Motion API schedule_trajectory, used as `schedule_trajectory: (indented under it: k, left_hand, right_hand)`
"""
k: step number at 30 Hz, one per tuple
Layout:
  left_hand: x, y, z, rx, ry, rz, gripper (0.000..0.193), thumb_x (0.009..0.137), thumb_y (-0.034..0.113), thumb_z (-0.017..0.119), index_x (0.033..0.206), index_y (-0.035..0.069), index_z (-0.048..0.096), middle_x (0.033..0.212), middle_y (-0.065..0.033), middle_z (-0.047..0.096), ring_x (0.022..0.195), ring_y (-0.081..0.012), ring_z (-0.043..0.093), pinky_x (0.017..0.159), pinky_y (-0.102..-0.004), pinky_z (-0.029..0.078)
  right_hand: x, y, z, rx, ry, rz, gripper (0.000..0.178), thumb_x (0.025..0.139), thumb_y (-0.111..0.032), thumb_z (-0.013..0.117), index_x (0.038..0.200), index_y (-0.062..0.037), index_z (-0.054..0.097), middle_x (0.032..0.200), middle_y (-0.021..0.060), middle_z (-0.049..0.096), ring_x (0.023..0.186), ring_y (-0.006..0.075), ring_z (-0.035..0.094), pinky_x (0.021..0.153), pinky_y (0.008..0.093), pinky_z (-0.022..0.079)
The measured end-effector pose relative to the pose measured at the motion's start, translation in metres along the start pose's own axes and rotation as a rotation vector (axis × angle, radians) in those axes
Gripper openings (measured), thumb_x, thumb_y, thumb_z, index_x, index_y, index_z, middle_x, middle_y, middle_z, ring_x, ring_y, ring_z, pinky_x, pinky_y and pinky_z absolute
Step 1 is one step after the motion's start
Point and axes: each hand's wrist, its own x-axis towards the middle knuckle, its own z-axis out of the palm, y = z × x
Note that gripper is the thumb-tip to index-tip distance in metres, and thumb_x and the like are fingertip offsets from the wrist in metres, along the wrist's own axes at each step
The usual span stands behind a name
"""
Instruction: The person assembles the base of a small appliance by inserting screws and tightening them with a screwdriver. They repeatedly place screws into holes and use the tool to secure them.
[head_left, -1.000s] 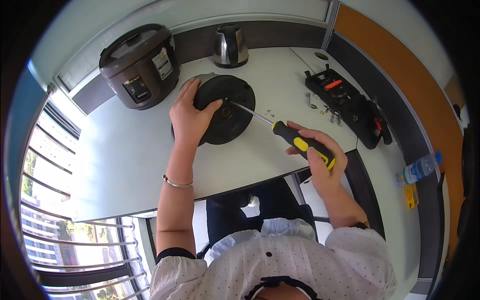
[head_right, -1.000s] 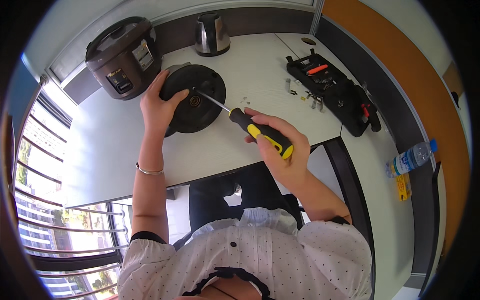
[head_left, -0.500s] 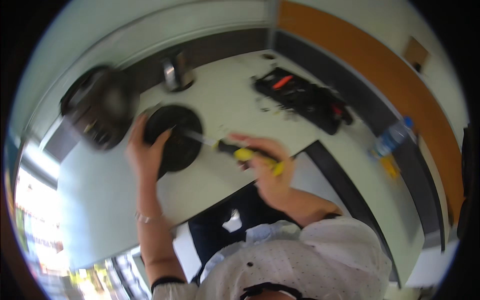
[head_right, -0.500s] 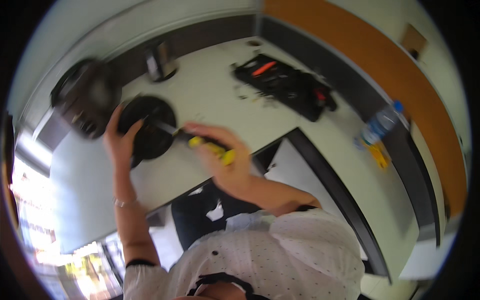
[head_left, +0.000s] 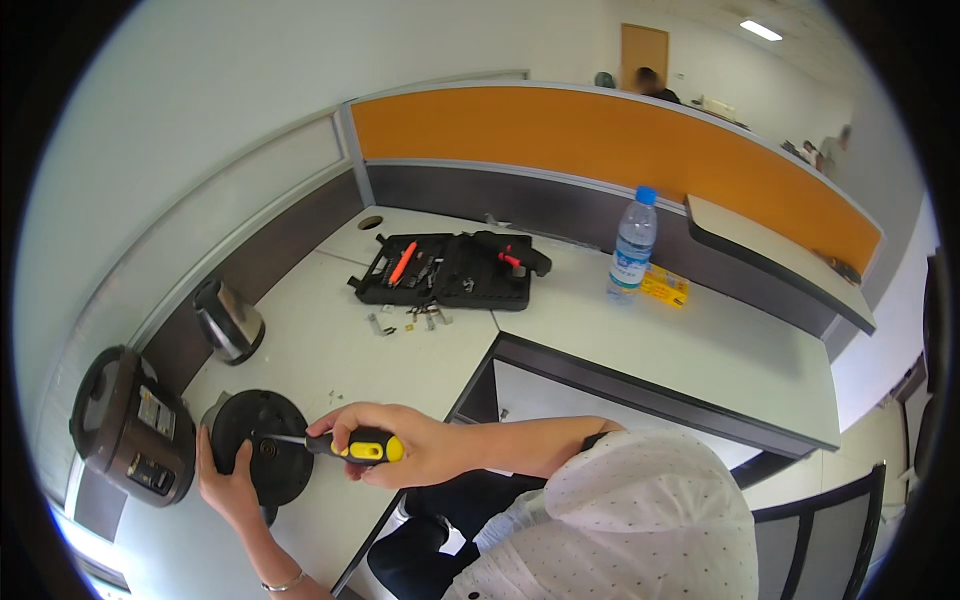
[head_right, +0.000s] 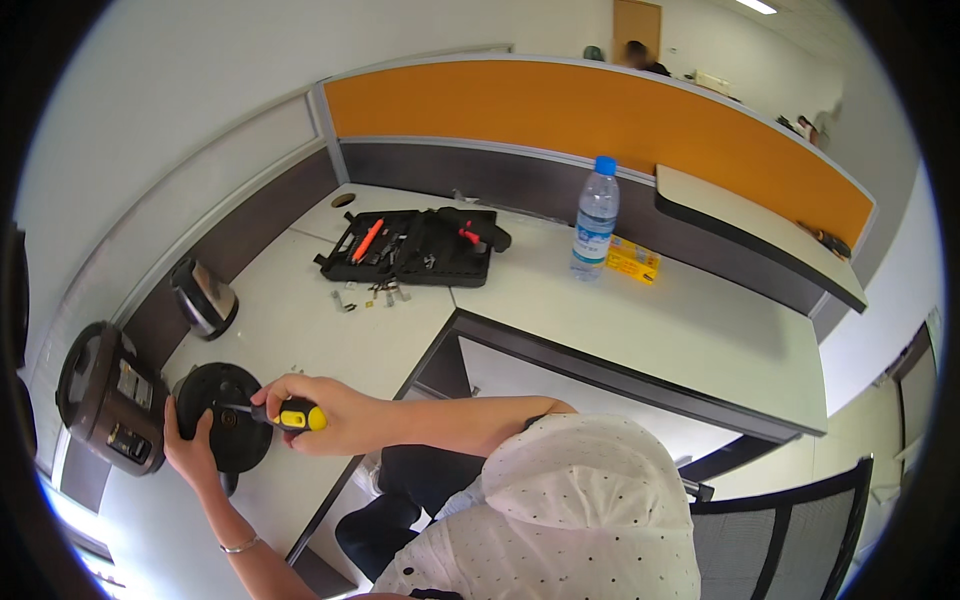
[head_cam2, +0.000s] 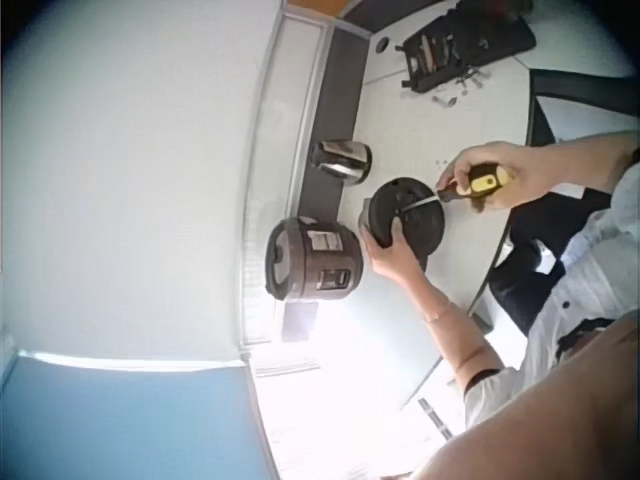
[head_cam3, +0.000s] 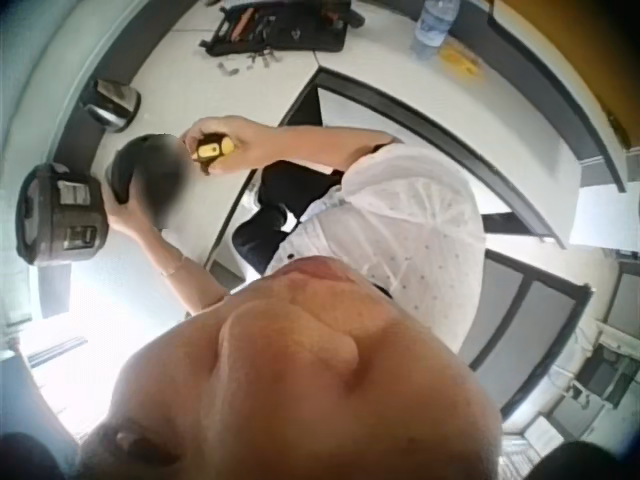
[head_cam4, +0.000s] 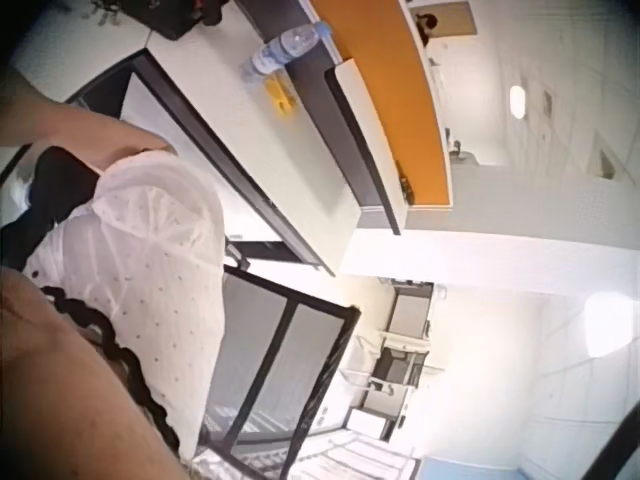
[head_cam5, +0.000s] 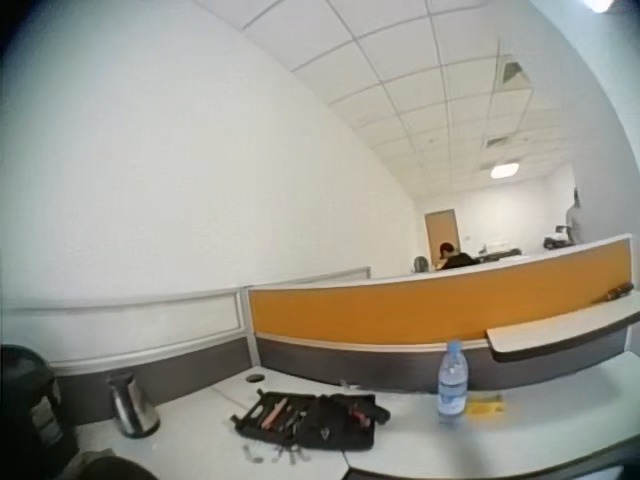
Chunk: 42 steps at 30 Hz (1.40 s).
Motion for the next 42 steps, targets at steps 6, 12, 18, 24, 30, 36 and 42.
schedule_trajectory:
  k: [6, 12, 18, 24, 30, 36, 42]
  left_hand:
    - [0.006, -0.027, 0.002, -0.036, -0.030, -0.006, 0.058, 0.074, 0.011, 0.076, 0.128, 0.001, 0.056, 0.127, -0.0193, 0.059, 0.114, -0.0307, 0.057, 0.100, -0.0373, 0.042]
    - [0.007, -0.019, -0.005, 0.079, -0.032, -0.025, 0.055, 0.078, 0.015, 0.074, 0.128, 0.003, 0.056, 0.126, -0.0173, 0.060, 0.113, -0.0306, 0.058, 0.098, -0.0359, 0.042]
    - [0.008, -0.025, -0.002, 0.079, -0.023, 0.027, 0.055, 0.079, 0.019, 0.074, 0.129, 0.006, 0.056, 0.123, -0.0176, 0.061, 0.107, -0.0282, 0.061, 0.094, -0.0356, 0.045]
    - [-0.001, 0.006, -0.008, 0.057, -0.053, -0.028, 0.058, 0.076, 0.017, 0.077, 0.129, 0.003, 0.056, 0.127, -0.0167, 0.060, 0.110, -0.0276, 0.060, 0.095, -0.0355, 0.045]
    - [-0.002, 0.025, 0.000, -0.081, 0.023, -0.119, 0.059, 0.067, 0.023, 0.082, 0.117, 0.000, 0.062, 0.122, -0.0164, 0.062, 0.111, -0.0277, 0.061, 0.095, -0.0350, 0.047]
    - [-0.002, 0.005, -0.008, 0.070, 0.077, 0.008, 0.059, 0.062, 0.021, 0.082, 0.112, -0.002, 0.063, 0.120, -0.0168, 0.062, 0.107, -0.0317, 0.061, 0.091, -0.0355, 0.050]
    - [-0.001, 0.009, -0.005, 0.079, 0.085, 0.054, 0.059, 0.062, 0.021, 0.082, 0.112, -0.003, 0.063, 0.120, -0.0173, 0.062, 0.105, -0.0313, 0.062, 0.089, -0.0352, 0.051]
  right_hand:
    - [0.012, 0.019, -0.004, -0.142, 0.022, -0.125, 0.029, 0.081, 0.000, 0.058, 0.109, -0.0012, 0.052, 0.130, 0.0174, 0.051, 0.086, 0.0140, 0.062, 0.081, 0.0289, 0.047]
    - [0.009, 0.014, 0.002, 0.028, 0.138, -0.044, 0.027, 0.083, -0.004, 0.057, 0.110, 0.0008, 0.056, 0.115, 0.0158, 0.058, 0.074, 0.0143, 0.063, 0.068, 0.0277, 0.051]
    - [0.009, 0.023, 0.006, 0.161, 0.355, 0.005, 0.022, 0.087, -0.010, 0.055, 0.107, 0.0004, 0.056, 0.080, 0.0061, 0.058, 0.061, 0.0126, 0.060, 0.058, 0.0264, 0.051]
    - [0.006, 0.024, 0.010, 0.055, 0.442, 0.089, 0.025, 0.089, -0.010, 0.059, 0.112, -0.0001, 0.061, 0.089, 0.0062, 0.062, 0.070, 0.0108, 0.061, 0.062, 0.0248, 0.051]
    - [-0.018, 0.066, -0.014, -0.323, 0.375, -0.009, 0.024, 0.090, -0.006, 0.052, 0.111, 0.0016, 0.059, 0.109, 0.0162, 0.062, 0.075, 0.0172, 0.063, 0.068, 0.0296, 0.054]
    - [0.003, 0.021, 0.019, -0.199, 0.199, -0.146, 0.029, 0.082, 0.000, 0.056, 0.111, 0.0013, 0.057, 0.126, 0.0225, 0.055, 0.082, 0.0165, 0.065, 0.079, 0.0284, 0.052]
    - [0.003, 0.014, 0.008, -0.216, 0.110, -0.121, 0.028, 0.075, 0.002, 0.058, 0.103, 0.0011, 0.057, 0.127, 0.0258, 0.053, 0.084, 0.0183, 0.065, 0.079, 0.0298, 0.053]
